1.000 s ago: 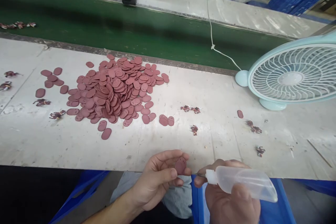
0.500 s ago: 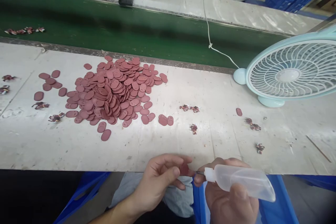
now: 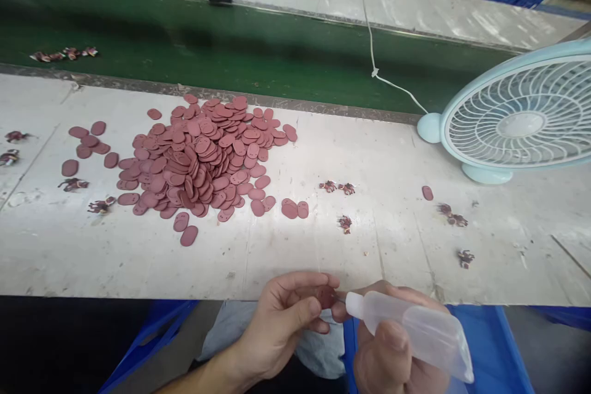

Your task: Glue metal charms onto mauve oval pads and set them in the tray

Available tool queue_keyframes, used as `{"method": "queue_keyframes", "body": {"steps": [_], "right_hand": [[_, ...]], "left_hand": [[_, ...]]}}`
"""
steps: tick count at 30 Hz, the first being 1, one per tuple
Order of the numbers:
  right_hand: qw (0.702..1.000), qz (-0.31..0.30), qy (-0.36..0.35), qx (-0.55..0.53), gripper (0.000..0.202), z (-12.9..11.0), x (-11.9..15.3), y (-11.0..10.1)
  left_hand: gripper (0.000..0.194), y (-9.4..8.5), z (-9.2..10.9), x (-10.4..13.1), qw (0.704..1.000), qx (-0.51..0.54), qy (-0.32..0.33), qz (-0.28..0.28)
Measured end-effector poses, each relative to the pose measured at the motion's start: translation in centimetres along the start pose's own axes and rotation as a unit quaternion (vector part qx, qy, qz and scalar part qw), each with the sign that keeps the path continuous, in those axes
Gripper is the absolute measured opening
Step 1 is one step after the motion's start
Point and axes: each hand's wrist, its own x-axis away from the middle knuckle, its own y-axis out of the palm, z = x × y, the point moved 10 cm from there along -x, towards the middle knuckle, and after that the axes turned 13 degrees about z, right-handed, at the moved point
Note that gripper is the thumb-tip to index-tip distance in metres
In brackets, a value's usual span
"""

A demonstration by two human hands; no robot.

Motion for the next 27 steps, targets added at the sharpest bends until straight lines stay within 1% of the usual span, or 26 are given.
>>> {"method": "queue_keyframes", "body": {"steps": [4, 9, 13, 20, 23, 27], "right_hand": [[1.0, -0.004, -0.005, 0.008, 0.017, 0.05, -0.06, 0.03], [0.999, -0.024, 0.01, -0.025, 0.015, 0.15, 0.01, 0.26], [1.0, -0.021, 0.006, -0.008, 0.016, -0.01, 0.04, 0.25], [0.993, -0.093, 0.05, -0.053, 0.019, 0.6, -0.05, 0.52], [0.99, -0.119, 0.06, -0.049, 0.02, 0.67, 0.02, 0.61], [0.989, -0.136, 0.057, -0.03, 0.019, 0.61, 0.02, 0.77]], "left_hand": [[0.024, -0.26, 0.05, 0.01, 1.0, 0.006, -0.001, 0.011], [0.022, -0.27, 0.04, 0.03, 1.0, 0.013, -0.006, 0.009], [0.021, 0.03, 0.13, 0.06, 1.0, 0.02, -0.008, 0.0], [0.02, -0.34, -0.02, 0.13, 1.0, 0.027, -0.012, -0.005], [0.021, -0.47, -0.06, 0.13, 1.0, 0.028, -0.013, -0.004], [0.021, -0.46, -0.04, 0.01, 0.999, 0.029, -0.014, -0.005]]}}
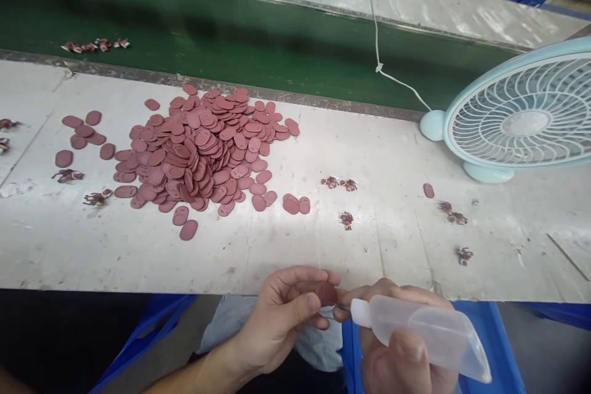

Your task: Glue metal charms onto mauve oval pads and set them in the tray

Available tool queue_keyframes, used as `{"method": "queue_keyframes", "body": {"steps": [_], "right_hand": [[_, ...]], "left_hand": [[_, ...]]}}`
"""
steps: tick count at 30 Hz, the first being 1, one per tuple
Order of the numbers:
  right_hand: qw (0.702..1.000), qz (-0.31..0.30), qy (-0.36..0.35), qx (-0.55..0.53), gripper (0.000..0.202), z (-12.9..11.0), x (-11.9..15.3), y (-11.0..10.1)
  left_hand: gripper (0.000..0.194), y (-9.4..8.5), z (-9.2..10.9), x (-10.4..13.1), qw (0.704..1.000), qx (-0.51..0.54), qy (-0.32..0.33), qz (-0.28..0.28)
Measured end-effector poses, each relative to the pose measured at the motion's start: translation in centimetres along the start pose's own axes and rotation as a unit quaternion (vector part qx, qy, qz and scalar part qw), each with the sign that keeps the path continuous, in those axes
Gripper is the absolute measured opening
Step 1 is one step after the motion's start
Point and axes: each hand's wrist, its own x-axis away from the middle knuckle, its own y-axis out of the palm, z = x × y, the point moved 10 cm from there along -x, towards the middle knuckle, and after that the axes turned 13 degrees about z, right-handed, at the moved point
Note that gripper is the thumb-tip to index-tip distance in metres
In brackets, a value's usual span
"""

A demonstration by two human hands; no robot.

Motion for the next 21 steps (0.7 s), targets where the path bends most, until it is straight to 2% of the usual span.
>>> {"method": "queue_keyframes", "body": {"steps": [4, 6, 8, 10, 12, 13, 14, 15, 16, 17, 18, 19, 20, 21], "right_hand": [[1.0, -0.018, 0.004, 0.023, 0.02, 0.1, 0.2, 0.5], [1.0, -0.003, 0.02, 0.002, 0.022, 0.1, 0.1, 0.3], [0.996, 0.006, 0.075, -0.057, 0.022, 0.7, -0.5, 0.0], [0.973, 0.013, 0.172, -0.154, 0.024, 2.2, -1.6, -0.7], [0.914, 0.028, 0.286, -0.286, 0.028, 4.7, -3.3, -1.8], [0.864, 0.038, 0.343, -0.366, 0.032, 6.2, -4.3, -2.3], [0.799, 0.037, 0.398, -0.449, 0.036, 7.6, -5.2, -2.6], [0.722, 0.03, 0.447, -0.528, 0.039, 8.7, -6.1, -2.8], [0.646, -0.002, 0.482, -0.592, 0.036, 9.2, -6.9, -2.6], [0.594, -0.034, 0.504, -0.626, 0.032, 9.4, -7.5, -2.6], [0.56, -0.057, 0.515, -0.647, 0.029, 9.5, -7.8, -2.6], [0.546, -0.068, 0.512, -0.659, 0.029, 9.4, -7.9, -2.7], [0.56, -0.066, 0.492, -0.663, 0.035, 9.2, -8.0, -2.8], [0.602, -0.056, 0.462, -0.649, 0.044, 8.9, -7.7, -2.8]], "left_hand": [[0.02, -0.1, -0.1, 0.0, 1.0, -0.002, -0.001, 0.0], [0.02, -0.2, -0.1, 0.0, 1.0, -0.002, -0.002, 0.0], [0.02, -0.2, -0.1, 0.1, 1.0, -0.003, -0.001, -0.003], [0.02, -0.2, 0.1, 0.2, 1.0, -0.002, 0.002, -0.005], [0.019, -0.2, 0.4, 0.2, 1.0, 0.0, 0.006, -0.003], [0.018, -0.3, 0.6, 0.2, 1.0, 0.001, 0.007, -0.001], [0.017, -0.4, 0.8, 0.1, 1.0, 0.003, 0.007, 0.001], [0.016, -0.5, 0.9, 0.1, 1.0, 0.005, 0.008, 0.004], [0.016, -0.6, 1.1, 0.0, 1.0, 0.006, 0.008, 0.007], [0.016, -0.7, 1.2, 0.0, 1.0, 0.007, 0.01, 0.009], [0.016, -0.8, 1.4, -0.1, 1.0, 0.007, 0.012, 0.01], [0.017, -1.0, 1.6, -0.1, 1.0, 0.007, 0.015, 0.011], [0.018, -1.1, 1.8, -0.2, 1.0, 0.006, 0.018, 0.013], [0.019, -1.3, 2.0, -0.3, 1.0, 0.004, 0.022, 0.014]]}}
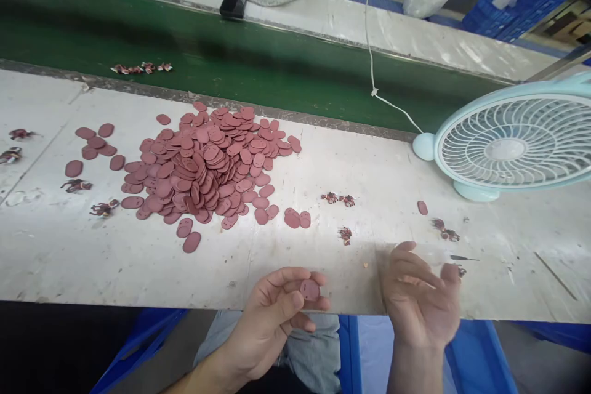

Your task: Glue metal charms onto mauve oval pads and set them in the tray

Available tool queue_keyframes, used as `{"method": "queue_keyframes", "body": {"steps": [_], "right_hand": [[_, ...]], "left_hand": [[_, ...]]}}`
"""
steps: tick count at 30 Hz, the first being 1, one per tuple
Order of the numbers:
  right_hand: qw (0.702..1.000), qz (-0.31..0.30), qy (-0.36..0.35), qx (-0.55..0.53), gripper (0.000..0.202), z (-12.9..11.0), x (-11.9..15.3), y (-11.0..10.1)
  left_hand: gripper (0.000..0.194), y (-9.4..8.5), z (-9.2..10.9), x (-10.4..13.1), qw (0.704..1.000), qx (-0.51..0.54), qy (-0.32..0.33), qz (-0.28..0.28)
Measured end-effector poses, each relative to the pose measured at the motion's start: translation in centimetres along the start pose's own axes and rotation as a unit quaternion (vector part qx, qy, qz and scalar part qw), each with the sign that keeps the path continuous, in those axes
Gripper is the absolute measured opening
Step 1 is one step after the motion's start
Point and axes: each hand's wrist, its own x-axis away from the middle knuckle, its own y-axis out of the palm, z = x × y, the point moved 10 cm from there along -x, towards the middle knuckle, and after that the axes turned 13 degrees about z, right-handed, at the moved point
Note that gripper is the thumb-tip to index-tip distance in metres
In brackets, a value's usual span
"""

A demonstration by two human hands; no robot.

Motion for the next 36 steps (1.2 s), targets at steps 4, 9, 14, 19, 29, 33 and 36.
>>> {"method": "queue_keyframes", "body": {"steps": [4, 9, 14, 19, 29, 33, 36], "right_hand": [[0.81, 0.052, -0.311, 0.495, 0.041, 1.1, 1.7, 1.8], [0.158, -0.075, -0.408, 0.896, 0.032, 6.4, -0.7, 6.2], [0.091, -0.124, -0.363, 0.919, 0.033, 6.6, -3.1, 6.1], [0.368, 0.016, -0.337, 0.867, 0.021, 6.5, -0.4, 5.1], [0.561, 0.129, -0.273, 0.771, 0.018, 11.6, 2.4, 3.4], [0.545, 0.128, -0.277, 0.781, 0.017, 11.5, 2.2, 3.5], [0.531, 0.121, -0.281, 0.79, 0.016, 11.2, 2.3, 3.5]], "left_hand": [[0.02, -0.5, 0.9, -0.3, 1.0, -0.007, 0.016, 0.012], [0.021, -1.0, 1.5, 0.0, 0.999, -0.011, 0.02, 0.027], [0.02, -1.5, 1.8, 0.0, 0.999, -0.017, 0.022, 0.045], [0.02, -1.5, 2.1, -0.2, 0.997, -0.033, 0.052, 0.052], [0.023, -0.2, 1.9, 0.0, 0.99, -0.069, 0.121, 0.002], [0.023, -0.4, 1.7, -0.1, 0.99, -0.073, 0.119, 0.008], [0.015, -0.5, 1.7, -0.1, 0.989, -0.088, 0.117, 0.014]]}}
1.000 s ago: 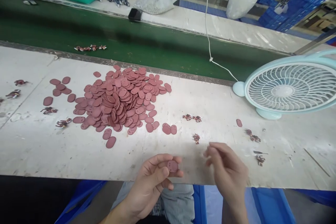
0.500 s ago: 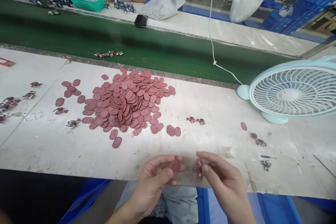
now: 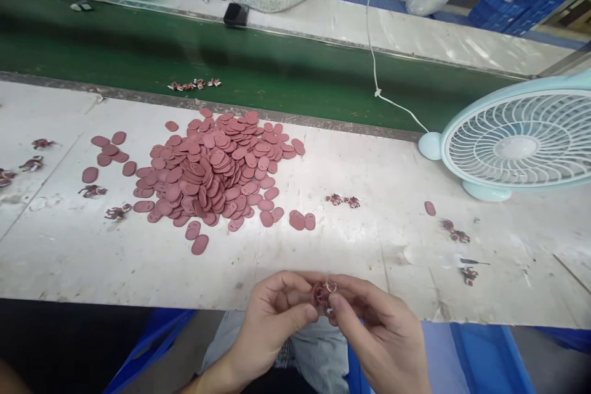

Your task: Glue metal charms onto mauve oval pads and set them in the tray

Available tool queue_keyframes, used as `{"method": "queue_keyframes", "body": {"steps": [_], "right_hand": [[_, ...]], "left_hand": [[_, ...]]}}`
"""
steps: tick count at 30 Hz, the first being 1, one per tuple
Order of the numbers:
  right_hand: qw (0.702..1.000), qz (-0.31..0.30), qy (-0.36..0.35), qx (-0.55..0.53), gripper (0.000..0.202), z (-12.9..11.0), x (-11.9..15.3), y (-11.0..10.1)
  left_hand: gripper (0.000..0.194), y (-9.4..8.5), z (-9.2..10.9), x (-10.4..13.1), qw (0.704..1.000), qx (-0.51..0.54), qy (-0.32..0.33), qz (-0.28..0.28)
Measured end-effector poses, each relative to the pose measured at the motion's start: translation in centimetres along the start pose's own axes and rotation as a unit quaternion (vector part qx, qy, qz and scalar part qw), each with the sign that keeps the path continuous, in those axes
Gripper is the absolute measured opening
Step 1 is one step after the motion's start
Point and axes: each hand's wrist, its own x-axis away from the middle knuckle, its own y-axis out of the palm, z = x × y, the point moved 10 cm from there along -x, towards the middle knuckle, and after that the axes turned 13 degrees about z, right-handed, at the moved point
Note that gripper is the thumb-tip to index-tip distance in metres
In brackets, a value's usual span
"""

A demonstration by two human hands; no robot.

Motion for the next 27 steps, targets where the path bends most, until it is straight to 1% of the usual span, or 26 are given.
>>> {"method": "queue_keyframes", "body": {"steps": [2, 6, 9, 11, 15, 21, 24, 27], "right_hand": [[1.0, -0.007, -0.012, 0.007, 0.017, 0.1, -0.1, 0.0], [0.998, -0.021, -0.058, 0.017, 0.014, -0.4, -0.2, 0.1], [0.993, -0.011, -0.107, 0.05, 0.015, -1.5, -0.3, -0.2], [0.989, -0.016, -0.132, 0.068, 0.017, -2.2, -0.3, -0.1], [0.984, -0.033, -0.159, 0.07, 0.019, -2.7, -0.2, 0.2], [0.984, -0.015, -0.169, 0.057, 0.02, -2.5, 0.0, -0.2], [0.991, -0.007, -0.131, 0.029, 0.016, -1.9, 0.0, -0.2], [0.997, 0.022, -0.077, -0.003, 0.011, -0.9, 0.0, -0.6]], "left_hand": [[0.009, 0.1, 0.1, 0.0, 1.0, -0.02, 0.009, -0.001], [0.008, -0.1, 0.4, -0.2, 0.999, -0.039, 0.028, 0.008], [0.009, -0.1, 0.3, -0.4, 0.999, -0.042, 0.026, 0.011], [0.01, 0.0, 0.2, -0.4, 0.999, -0.042, 0.023, 0.007], [0.008, 0.3, 0.1, -0.1, 1.0, -0.027, 0.011, 0.002], [0.008, 0.9, 0.0, 0.2, 1.0, -0.014, -0.005, 0.0], [0.009, 1.1, 0.1, 0.3, 1.0, -0.011, 0.004, 0.002], [0.01, 1.3, 0.2, 0.2, 1.0, -0.011, 0.015, -0.002]]}}
